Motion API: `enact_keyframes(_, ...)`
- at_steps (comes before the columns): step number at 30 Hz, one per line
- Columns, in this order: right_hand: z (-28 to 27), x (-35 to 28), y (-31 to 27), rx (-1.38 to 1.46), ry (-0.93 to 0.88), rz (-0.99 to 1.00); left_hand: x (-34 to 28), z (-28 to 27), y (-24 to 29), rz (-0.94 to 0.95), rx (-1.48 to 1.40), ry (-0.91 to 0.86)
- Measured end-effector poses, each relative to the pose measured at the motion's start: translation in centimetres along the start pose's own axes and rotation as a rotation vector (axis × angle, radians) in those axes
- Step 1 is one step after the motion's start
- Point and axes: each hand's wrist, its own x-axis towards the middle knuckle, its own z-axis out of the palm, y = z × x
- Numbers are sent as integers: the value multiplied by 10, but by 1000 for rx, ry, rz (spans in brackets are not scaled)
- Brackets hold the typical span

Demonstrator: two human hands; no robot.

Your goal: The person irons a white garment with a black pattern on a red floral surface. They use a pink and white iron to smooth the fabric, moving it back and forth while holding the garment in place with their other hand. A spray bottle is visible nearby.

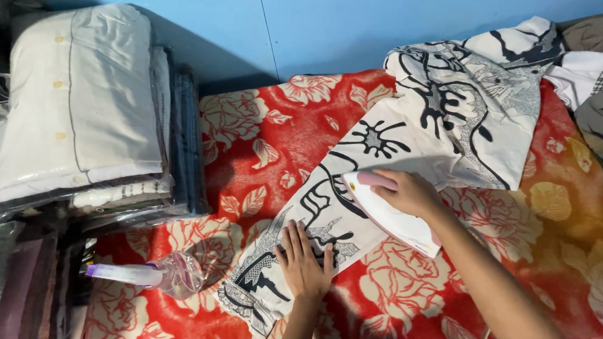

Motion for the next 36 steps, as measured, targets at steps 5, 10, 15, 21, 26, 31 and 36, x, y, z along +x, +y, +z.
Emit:
enact_keyframes(5,1,6,-12,7,68,12,-1,-7,-1,10,-27,11)
enact_keyframes(10,9,19,-14,-50,103,-22,0,-7,0,1,-25,8)
enact_keyframes(15,7,30,-21,87,19,-138,-2,7,-7,20,144,-23)
enact_keyframes(21,20,50,-32,5,156,-132,1,-4,-1,-6,38,-29)
enact_keyframes(26,13,50,-43,53,31,-211,1,-5,1,-2,12,-1)
enact_keyframes(31,22,55,-44,-22,126,-195,-1,-4,0,2,42,18)
enact_keyframes(36,11,36,-50,39,-79,-228,0,-5,0,-15,-9,-20)
